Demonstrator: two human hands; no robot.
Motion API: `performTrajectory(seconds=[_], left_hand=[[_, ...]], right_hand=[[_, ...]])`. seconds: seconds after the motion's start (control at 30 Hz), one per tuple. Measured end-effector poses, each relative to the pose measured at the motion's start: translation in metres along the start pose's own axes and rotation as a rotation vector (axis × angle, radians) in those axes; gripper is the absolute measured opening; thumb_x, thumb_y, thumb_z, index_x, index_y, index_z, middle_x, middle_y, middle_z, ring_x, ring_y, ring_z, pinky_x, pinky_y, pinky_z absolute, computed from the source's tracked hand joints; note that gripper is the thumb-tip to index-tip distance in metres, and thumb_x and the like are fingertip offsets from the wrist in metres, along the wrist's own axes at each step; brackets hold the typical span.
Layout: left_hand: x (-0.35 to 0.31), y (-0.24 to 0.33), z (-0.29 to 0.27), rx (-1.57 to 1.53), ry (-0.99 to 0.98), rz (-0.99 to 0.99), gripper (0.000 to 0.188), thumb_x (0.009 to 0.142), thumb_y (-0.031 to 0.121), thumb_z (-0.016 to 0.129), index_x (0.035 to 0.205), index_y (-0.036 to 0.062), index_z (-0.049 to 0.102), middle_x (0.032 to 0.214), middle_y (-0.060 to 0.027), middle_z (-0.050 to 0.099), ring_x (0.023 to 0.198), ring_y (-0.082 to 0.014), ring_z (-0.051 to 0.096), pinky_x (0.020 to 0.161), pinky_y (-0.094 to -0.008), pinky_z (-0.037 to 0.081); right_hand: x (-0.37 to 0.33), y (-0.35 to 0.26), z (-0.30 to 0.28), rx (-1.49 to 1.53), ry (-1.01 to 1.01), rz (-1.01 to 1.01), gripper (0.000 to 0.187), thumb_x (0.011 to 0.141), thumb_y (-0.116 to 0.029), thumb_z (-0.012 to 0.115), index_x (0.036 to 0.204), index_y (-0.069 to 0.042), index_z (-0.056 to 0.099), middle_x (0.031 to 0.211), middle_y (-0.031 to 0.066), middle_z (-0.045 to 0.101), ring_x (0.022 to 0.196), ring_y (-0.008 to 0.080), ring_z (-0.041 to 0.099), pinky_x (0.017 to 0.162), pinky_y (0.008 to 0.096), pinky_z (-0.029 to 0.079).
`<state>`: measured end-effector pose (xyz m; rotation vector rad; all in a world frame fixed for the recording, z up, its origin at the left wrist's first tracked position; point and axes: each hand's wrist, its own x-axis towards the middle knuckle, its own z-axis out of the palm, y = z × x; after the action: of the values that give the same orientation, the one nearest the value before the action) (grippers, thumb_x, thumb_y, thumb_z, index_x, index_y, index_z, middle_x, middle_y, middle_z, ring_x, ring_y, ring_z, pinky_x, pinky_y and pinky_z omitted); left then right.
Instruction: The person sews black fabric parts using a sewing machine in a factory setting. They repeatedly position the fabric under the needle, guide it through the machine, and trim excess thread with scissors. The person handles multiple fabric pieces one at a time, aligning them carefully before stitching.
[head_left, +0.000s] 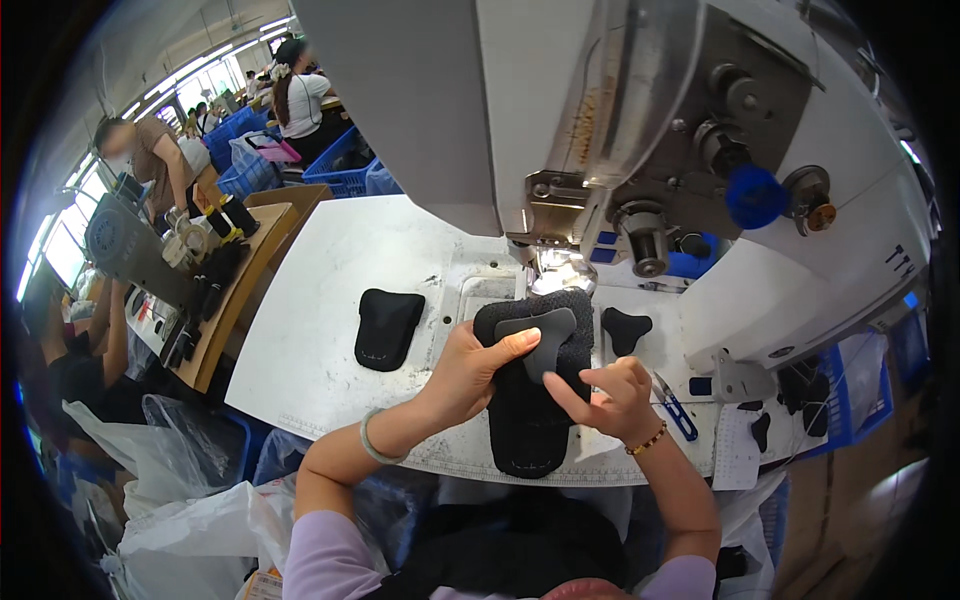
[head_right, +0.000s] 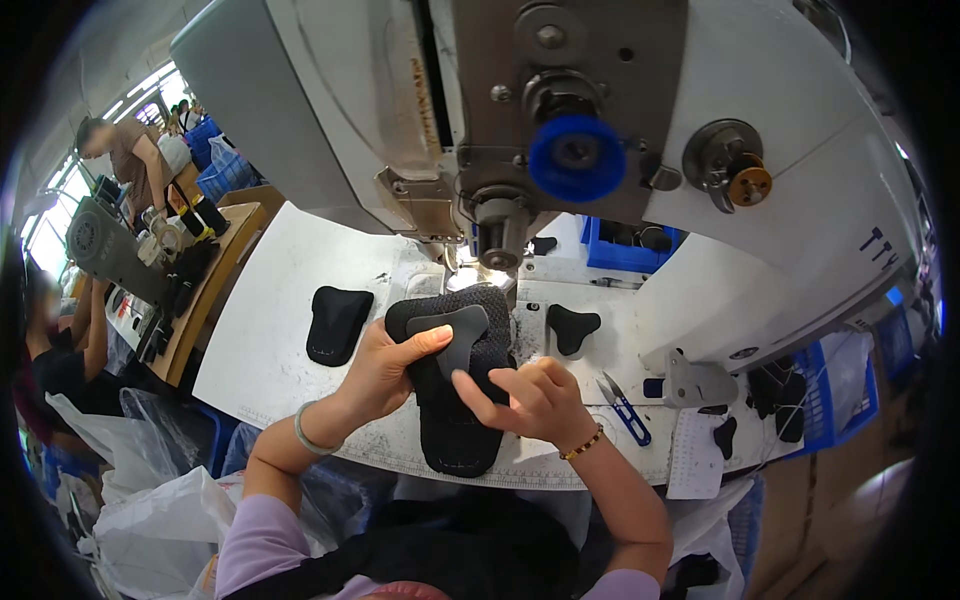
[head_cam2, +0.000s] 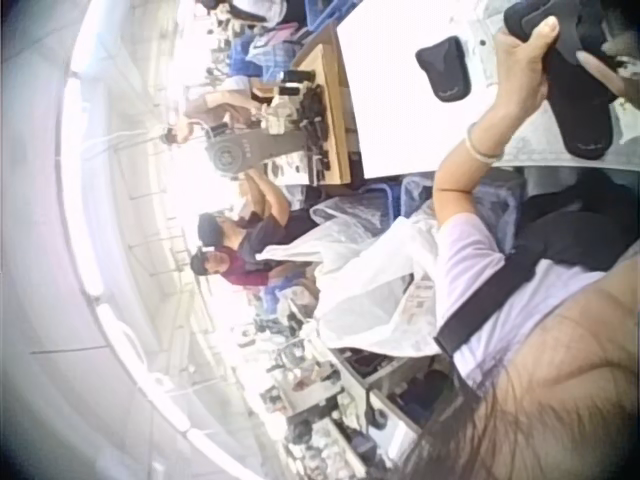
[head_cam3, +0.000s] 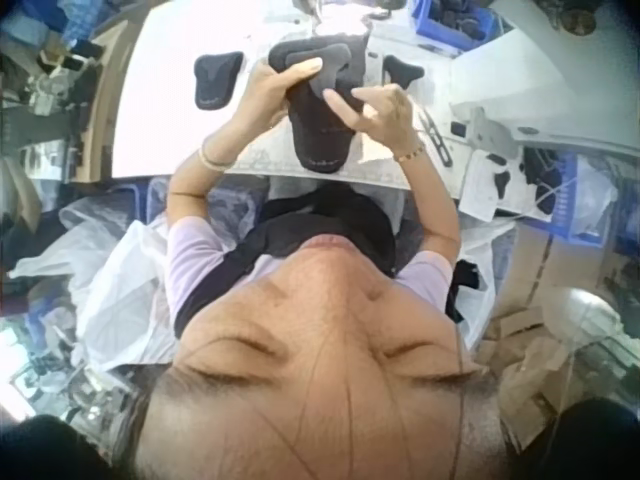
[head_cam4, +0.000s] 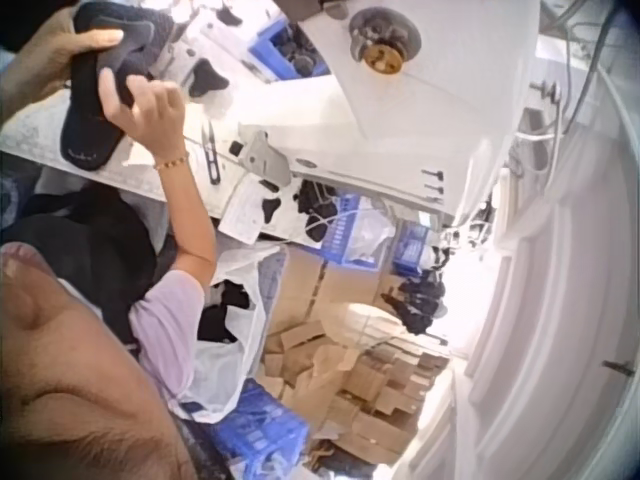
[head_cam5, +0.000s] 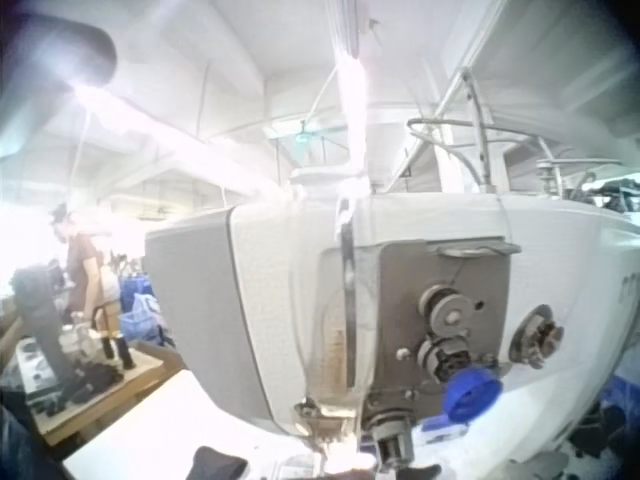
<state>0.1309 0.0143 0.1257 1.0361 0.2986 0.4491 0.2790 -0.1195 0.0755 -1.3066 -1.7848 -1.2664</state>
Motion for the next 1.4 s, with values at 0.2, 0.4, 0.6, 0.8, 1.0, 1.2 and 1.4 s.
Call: performTrajectory(seconds=[0.2,0.4,0.6,0.8,1.0,1.2,1.4], left_hand=[[-0.006,0.013,-0.012,0.285,0.105,0.094,0.027,0.086,0.017,0.062,0.102,-0.0042,0.061,0.092,-0.0082,0.066,0.078,-0.0117,0.063,0.069,-0.0247,0.052],[0.011,0.023,-0.011,0.178,0.138,0.116,0.024,0.085,0.012,0.058,0.103,-0.003,0.061,0.093,-0.0071,0.064,0.082,-0.0123,0.061,0.074,-0.0243,0.048],[0.054,0.016,-0.015,0.246,0.112,0.287,0.014,0.086,0.007,0.055,0.097,-0.0007,0.061,0.089,-0.0037,0.062,0.082,-0.0101,0.058,0.075,-0.0239,0.046],[0.059,0.01,-0.02,0.244,0.057,0.331,0.015,0.088,0.005,0.054,0.099,0.0001,0.062,0.093,-0.0018,0.063,0.086,-0.0086,0.056,0.08,-0.0243,0.043],[0.059,0.012,-0.02,0.277,0.058,0.321,0.014,0.089,0.006,0.054,0.098,0.0,0.062,0.093,-0.0018,0.063,0.087,-0.0088,0.056,0.081,-0.0247,0.043],[0.058,0.016,-0.019,0.263,0.043,0.272,0.014,0.089,0.007,0.053,0.098,-0.0003,0.062,0.094,-0.0027,0.063,0.088,-0.0089,0.056,0.081,-0.0252,0.044],[0.045,0.026,-0.015,0.499,0.026,0.203,0.016,0.087,0.012,0.056,0.096,0.0001,0.062,0.089,-0.0039,0.063,0.083,-0.0086,0.057,0.077,-0.0247,0.045]], right_hand=[[0.038,0.003,0.002,0.291,-0.083,0.109,0.03,0.07,-0.012,0.063,0.098,-0.02,0.07,0.089,-0.0032,0.047,0.071,0.0104,0.046,0.064,0.027,0.036],[0.056,0.014,0.011,0.463,-0.136,0.298,0.03,0.069,-0.009,0.063,0.098,-0.015,0.068,0.089,-0.0004,0.051,0.078,0.0161,0.055,0.063,0.0305,0.042],[0.045,0.026,0.025,0.463,-0.078,0.457,0.052,0.056,-0.006,0.07,0.106,-0.019,0.066,0.089,0.0015,0.05,0.079,0.0199,0.055,0.069,0.0323,0.047],[0.039,0.026,0.026,0.49,-0.123,0.5,0.055,0.057,-0.01,0.075,0.11,-0.022,0.067,0.087,0.0025,0.049,0.077,0.019,0.054,0.066,0.0312,0.047],[0.039,0.026,0.027,0.45,-0.099,0.466,0.041,0.064,-0.018,0.08,0.103,-0.013,0.07,0.091,0.0021,0.047,0.064,0.011,0.052,0.058,0.0244,0.043],[0.039,0.028,0.026,0.348,-0.15,0.412,0.04,0.063,-0.016,0.079,0.102,-0.014,0.07,0.091,0.0021,0.048,0.068,0.0115,0.054,0.061,0.0247,0.047],[0.036,0.037,0.02,0.559,-0.211,0.515,0.045,0.062,-0.008,0.078,0.105,-0.017,0.071,0.097,0.0021,0.054,0.081,0.0123,0.056,0.073,0.0257,0.051]])
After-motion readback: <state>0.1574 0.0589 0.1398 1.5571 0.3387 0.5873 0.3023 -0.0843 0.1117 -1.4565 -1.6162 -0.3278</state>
